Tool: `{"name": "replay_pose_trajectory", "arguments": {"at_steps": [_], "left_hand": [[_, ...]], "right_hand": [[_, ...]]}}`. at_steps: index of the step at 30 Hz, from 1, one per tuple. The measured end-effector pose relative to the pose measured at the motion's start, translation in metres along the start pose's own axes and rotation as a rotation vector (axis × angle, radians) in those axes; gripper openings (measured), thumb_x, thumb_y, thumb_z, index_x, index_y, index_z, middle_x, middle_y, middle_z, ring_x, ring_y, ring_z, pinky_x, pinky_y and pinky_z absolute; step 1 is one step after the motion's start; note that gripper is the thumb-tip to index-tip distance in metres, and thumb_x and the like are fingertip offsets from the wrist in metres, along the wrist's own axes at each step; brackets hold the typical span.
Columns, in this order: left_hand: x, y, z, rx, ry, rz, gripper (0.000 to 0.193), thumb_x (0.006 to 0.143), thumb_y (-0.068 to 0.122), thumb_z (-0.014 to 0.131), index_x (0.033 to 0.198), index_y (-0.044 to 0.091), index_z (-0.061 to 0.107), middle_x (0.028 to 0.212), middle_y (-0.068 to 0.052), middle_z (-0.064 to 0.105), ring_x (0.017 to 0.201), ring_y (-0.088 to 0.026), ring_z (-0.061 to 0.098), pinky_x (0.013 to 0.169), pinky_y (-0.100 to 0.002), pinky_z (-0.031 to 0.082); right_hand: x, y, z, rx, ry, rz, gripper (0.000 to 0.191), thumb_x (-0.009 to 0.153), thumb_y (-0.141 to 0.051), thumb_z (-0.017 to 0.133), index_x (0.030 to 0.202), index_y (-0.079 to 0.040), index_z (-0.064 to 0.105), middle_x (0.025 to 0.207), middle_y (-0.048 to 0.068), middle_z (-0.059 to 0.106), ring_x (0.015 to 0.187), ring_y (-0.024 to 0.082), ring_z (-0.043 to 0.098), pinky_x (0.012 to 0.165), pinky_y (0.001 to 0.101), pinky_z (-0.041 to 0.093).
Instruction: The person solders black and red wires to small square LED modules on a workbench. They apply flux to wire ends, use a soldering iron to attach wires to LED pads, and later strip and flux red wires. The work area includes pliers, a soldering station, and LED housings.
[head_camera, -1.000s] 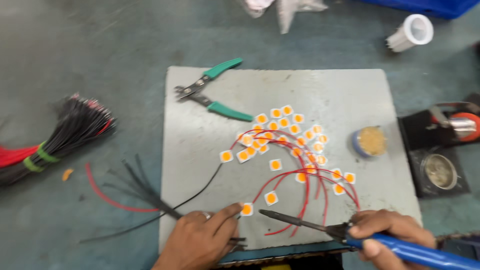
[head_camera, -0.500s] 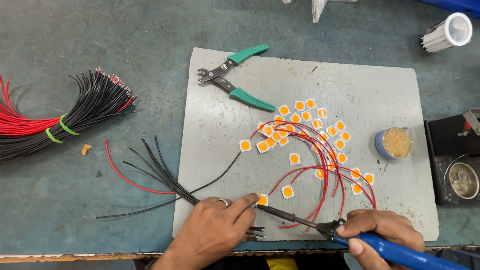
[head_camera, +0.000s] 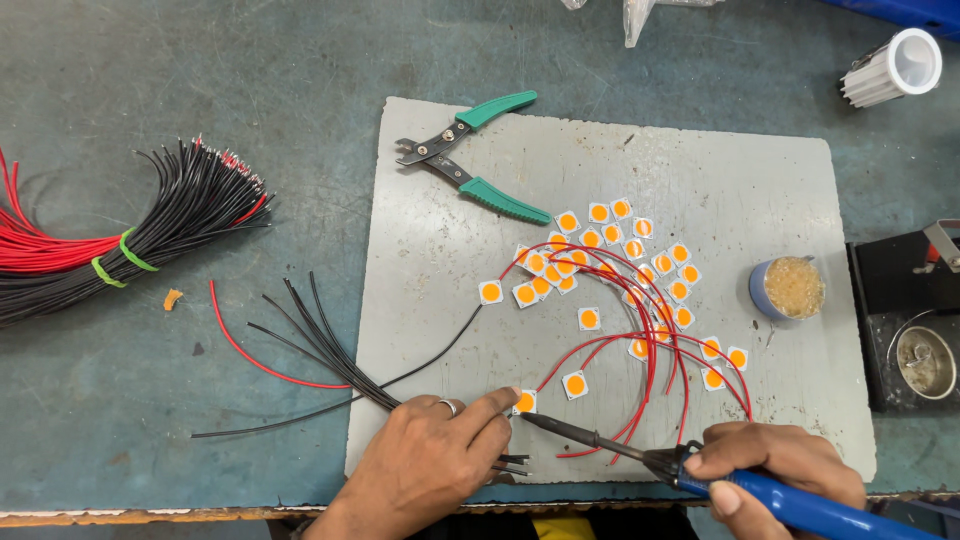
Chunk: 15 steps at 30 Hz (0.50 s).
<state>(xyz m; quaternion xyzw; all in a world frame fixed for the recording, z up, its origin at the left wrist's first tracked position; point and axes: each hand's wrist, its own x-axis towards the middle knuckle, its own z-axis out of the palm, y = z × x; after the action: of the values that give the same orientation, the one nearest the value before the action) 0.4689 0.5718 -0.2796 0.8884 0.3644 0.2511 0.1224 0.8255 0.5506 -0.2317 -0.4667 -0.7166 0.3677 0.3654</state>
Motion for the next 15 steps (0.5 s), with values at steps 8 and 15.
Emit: {"name": "replay_pose_trajectory", "arguments": {"at_steps": [8,15], "left_hand": [[0.0000,0.0005,0.0002,0.007,-0.003,0.001,0.015,0.076,0.014,0.071,0.085,0.007,0.061,0.124,-0.009,0.069,0.058,-0.021,0.063,0.056,-0.038,0.052],[0.0006,-0.0001,0.0001,-0.005,-0.013,0.005,0.016,0.076,0.014,0.070,0.085,0.006,0.061,0.125,-0.010,0.069,0.058,-0.021,0.063,0.056,-0.038,0.052]], "right_hand": [[0.0037,-0.0015,0.0099,-0.022,0.013,-0.026,0.021,0.075,-0.021,0.076,0.088,-0.004,0.076,0.071,0.007,0.068,0.063,0.016,0.066,0.057,0.0271,0.052],[0.0096,-0.0034,0.0021,-0.116,-0.011,-0.073,0.021,0.074,-0.023,0.078,0.086,-0.005,0.078,0.074,0.007,0.071,0.068,0.016,0.066,0.059,0.0269,0.056]]}}
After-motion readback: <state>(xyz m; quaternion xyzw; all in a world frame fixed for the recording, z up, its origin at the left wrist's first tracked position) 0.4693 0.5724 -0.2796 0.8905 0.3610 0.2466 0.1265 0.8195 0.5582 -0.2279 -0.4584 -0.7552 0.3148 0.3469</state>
